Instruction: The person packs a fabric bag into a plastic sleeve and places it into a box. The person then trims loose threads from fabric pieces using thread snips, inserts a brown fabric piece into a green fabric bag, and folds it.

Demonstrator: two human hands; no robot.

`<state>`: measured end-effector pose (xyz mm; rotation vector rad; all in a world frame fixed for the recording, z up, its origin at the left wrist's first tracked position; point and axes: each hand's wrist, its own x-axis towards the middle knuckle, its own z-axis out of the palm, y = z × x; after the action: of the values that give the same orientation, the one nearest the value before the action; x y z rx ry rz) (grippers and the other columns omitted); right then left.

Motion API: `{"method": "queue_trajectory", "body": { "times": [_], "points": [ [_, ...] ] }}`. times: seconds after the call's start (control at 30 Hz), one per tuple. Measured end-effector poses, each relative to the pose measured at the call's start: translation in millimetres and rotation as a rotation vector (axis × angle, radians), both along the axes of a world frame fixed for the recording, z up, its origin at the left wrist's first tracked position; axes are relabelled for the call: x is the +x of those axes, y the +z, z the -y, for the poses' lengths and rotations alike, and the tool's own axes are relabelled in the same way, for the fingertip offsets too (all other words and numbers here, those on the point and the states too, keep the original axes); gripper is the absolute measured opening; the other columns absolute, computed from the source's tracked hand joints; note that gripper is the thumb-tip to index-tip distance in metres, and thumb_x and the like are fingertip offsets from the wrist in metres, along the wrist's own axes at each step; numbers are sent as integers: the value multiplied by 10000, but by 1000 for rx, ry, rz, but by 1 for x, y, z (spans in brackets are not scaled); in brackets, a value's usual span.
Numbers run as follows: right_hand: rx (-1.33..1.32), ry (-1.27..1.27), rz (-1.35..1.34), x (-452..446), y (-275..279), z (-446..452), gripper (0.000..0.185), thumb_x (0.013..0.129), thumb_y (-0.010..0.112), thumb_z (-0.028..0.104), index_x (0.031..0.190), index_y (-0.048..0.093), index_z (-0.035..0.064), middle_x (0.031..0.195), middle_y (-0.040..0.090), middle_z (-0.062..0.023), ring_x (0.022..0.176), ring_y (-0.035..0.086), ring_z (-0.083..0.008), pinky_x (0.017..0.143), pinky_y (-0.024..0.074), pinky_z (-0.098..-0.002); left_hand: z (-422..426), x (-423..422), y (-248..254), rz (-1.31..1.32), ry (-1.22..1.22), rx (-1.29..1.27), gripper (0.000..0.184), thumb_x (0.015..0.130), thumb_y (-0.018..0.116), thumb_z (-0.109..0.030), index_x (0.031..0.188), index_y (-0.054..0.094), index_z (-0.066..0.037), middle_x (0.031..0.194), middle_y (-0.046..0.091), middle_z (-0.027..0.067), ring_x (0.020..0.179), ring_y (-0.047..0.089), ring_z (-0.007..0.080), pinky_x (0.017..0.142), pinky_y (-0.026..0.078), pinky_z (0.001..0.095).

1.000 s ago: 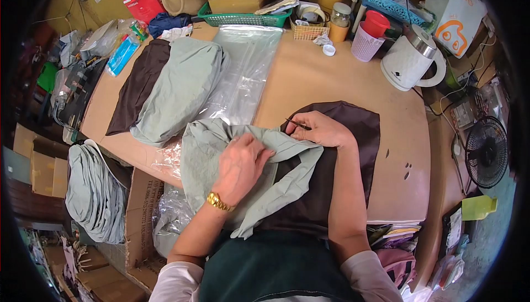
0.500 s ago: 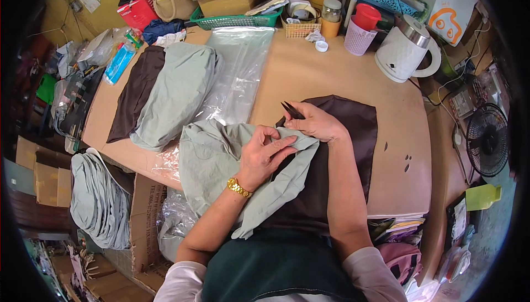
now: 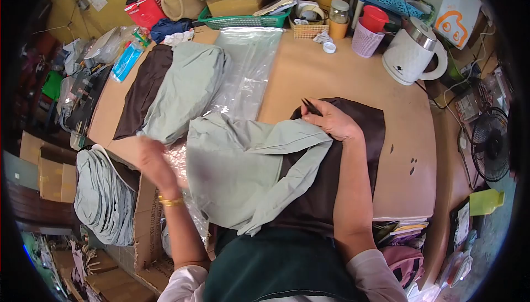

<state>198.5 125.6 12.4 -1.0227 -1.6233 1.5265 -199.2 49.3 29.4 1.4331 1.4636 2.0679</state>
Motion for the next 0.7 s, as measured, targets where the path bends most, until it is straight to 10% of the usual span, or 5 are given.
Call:
{"method": "queue_trajectory", "body": {
  "times": [0.07, 0.1, 0.2, 0.47, 0.7],
  "points": [
    [-82, 2, -35, -3, 6, 3, 193, 940, 603, 209, 988, 587, 22, 898, 562, 7, 836, 488, -69, 759, 423, -220, 11, -46, 23, -150, 262, -102, 325, 1011, 534, -242, 802, 563, 5, 898, 564, 53, 687, 478, 101, 618, 387, 239],
    [-168, -14, -61, -4, 7, 3, 255, 957, 594, 263, 1000, 612, 13, 915, 595, -3, 850, 509, -70, 781, 437, -228, 12, -57, 36, -941, 757, 38, 241, 960, 614, -216, 892, 627, 14, 1042, 597, 118, 866, 569, 144, 686, 438, 240],
    [-204, 59, 5, -8, 6, 2, 385, 953, 609, 339, 1062, 650, -28, 942, 650, -10, 863, 549, -76, 811, 457, -246, 21, -19, 58, -827, 900, 54, 134, 899, 665, -112, 967, 660, 3, 1160, 585, 154, 1016, 585, 207, 759, 471, 252],
    [-197, 87, 32, -15, 9, 5, 375, 931, 648, 285, 1103, 644, -49, 976, 664, -20, 886, 561, -82, 812, 469, -257, 6, 156, 25, -529, -536, -43, 225, 750, 757, -30, 969, 707, -39, 961, 626, 107, 817, 618, 234, 693, 515, 326],
    [-181, 105, -104, -13, 2, 3, 357, 921, 656, 259, 1112, 637, -42, 1017, 663, -32, 900, 565, -88, 833, 470, -266, -22, 200, -12, -635, -516, 34, 185, 735, 774, -10, 908, 723, -51, 853, 621, 79, 745, 604, 197, 624, 498, 299]
  ]
}}
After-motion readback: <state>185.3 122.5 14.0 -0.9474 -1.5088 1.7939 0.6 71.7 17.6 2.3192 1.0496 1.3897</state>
